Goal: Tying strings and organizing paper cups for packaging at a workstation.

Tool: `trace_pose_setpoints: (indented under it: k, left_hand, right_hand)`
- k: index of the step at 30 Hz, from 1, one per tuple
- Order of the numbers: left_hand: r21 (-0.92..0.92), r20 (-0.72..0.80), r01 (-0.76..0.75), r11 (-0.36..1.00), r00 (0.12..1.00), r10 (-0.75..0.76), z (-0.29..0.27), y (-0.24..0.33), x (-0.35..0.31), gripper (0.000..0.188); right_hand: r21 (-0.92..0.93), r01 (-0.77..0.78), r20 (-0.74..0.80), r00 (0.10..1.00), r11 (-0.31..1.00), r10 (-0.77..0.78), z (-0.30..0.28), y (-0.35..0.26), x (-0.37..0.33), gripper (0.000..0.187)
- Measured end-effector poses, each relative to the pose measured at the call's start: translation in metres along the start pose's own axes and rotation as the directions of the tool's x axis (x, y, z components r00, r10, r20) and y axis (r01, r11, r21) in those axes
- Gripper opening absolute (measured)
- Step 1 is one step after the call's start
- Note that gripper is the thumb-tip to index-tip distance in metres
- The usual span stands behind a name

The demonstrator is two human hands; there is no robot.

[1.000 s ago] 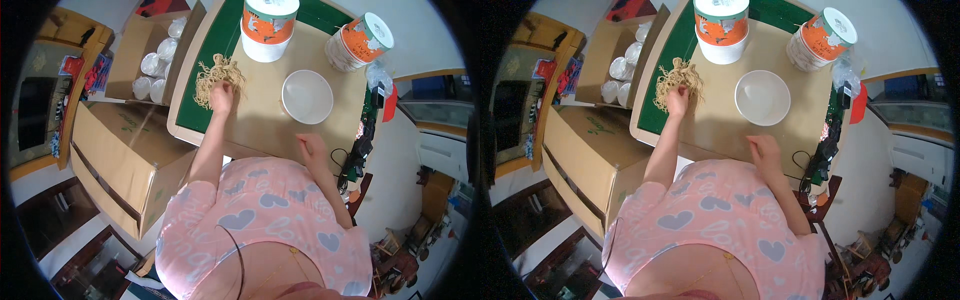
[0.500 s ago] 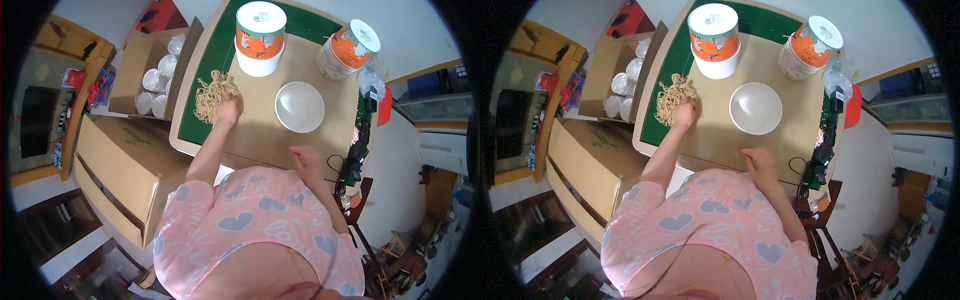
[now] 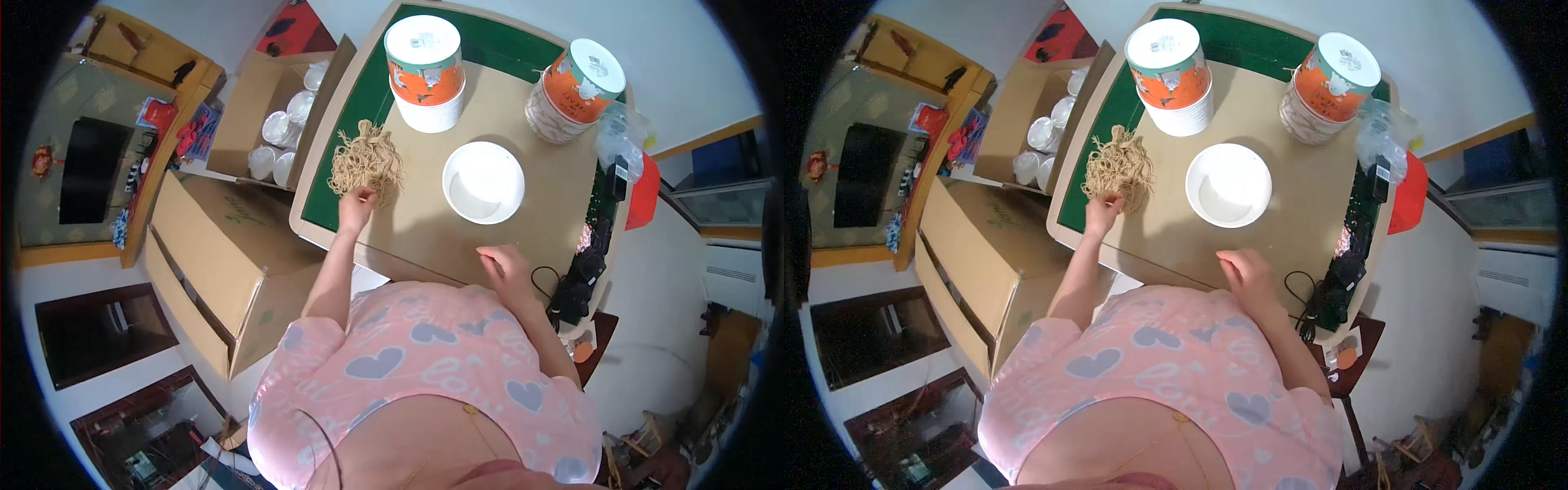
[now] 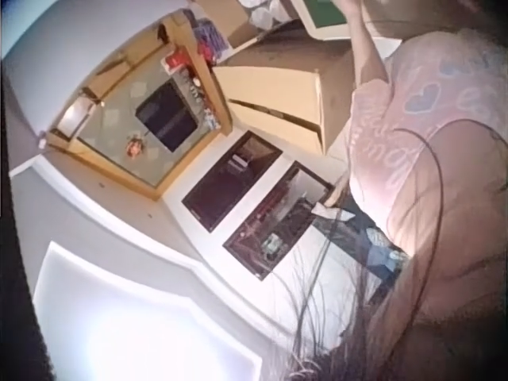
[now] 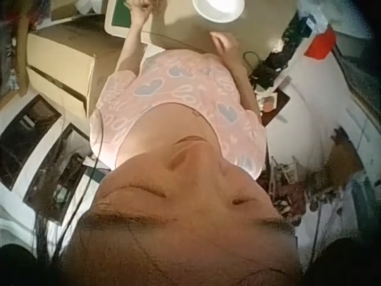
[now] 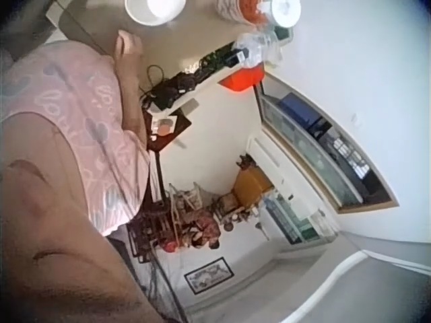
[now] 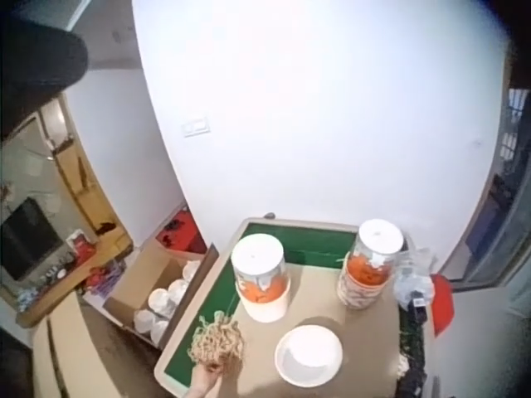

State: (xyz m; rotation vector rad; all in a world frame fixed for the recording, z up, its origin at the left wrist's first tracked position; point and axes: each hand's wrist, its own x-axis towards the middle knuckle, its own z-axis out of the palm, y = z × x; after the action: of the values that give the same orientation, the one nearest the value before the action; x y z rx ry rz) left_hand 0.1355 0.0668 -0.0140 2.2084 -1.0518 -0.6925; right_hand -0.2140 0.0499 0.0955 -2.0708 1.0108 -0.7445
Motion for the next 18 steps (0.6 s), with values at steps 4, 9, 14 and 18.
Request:
trace_pose_setpoints:
  k: [4,9,14,18]
  left_hand:
    - [0.013,-0.003,0.121,0.993,0.993,-0.121,0.032,-0.038,-0.014,0.018]
    - [0.017,0.018,0.085,0.996,0.996,-0.085,0.037,-0.017,-0.007,0.016]
    - [0.186,-0.098,-0.191,0.964,0.972,0.212,0.046,-0.002,0.037,0.013]
    - [0.464,0.098,-0.351,0.813,0.933,0.347,0.044,0.016,0.054,0.014]
  right_hand:
    - [0.120,0.029,-0.005,1.000,0.992,-0.028,0.007,0.004,-0.004,0.013]
    - [0.221,0.036,-0.005,0.999,0.975,-0.036,0.033,0.020,-0.003,0.013]
    - [0.198,0.087,-0.038,0.996,0.976,-0.081,0.057,0.017,0.007,0.012]
    - [0.164,0.092,-0.027,0.996,0.982,-0.088,0.063,0.004,0.020,0.013]
